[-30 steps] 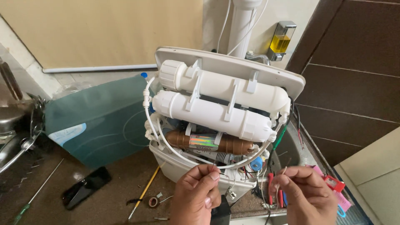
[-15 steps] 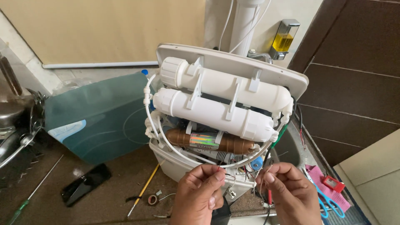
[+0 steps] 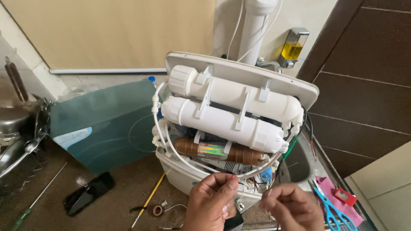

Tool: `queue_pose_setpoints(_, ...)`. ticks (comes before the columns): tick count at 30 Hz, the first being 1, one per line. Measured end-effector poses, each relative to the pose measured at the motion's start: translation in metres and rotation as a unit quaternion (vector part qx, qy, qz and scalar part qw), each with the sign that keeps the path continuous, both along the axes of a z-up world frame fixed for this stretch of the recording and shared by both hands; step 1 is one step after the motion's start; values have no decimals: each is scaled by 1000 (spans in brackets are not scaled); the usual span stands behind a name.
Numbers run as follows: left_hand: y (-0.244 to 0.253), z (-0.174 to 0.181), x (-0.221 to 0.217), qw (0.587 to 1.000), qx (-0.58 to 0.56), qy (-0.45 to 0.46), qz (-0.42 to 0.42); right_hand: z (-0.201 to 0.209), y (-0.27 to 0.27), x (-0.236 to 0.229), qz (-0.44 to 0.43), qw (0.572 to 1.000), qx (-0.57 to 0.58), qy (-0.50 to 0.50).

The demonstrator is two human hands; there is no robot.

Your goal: The person repairs the wiring of a countertop reverse-osmosis water purifier with its cover open. They strip and twist wire ends by hand, wind black electrical tape around a connection, and use pliers and scissors to cut and trim wires while working over the sink.

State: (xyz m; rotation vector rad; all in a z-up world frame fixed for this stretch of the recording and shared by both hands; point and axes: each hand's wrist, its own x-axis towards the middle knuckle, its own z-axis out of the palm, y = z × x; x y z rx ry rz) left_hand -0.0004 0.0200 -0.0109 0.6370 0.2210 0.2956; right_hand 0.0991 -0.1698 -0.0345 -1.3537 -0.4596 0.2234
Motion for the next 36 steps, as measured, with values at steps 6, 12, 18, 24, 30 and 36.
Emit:
queue_pose_setpoints(6,0,-1,5,1000,-1,5,-8,-33,32,-19,-94,976,-163,-111)
queue_pose_setpoints(12,-4,-12,6,998,1,-14,-56,-17,47,-20,-65,993,-27,-90)
queue_pose_setpoints(18,-6,-11,6,999,32,8,-38,-21,40,-17,-57,998,-26,-32)
queue_pose_setpoints(24,-7,6,-1,999,33,23,-15,4,44,-24,-54,998,-21,-19)
queue_pose_setpoints(30,-6,-8,6,998,62,8,4,-19,37,-16,-31,999,-24,-17)
queue_pose_setpoints(36,-9,-12,8,998,59,-12,16,-12,40,-12,46,998,50,-14)
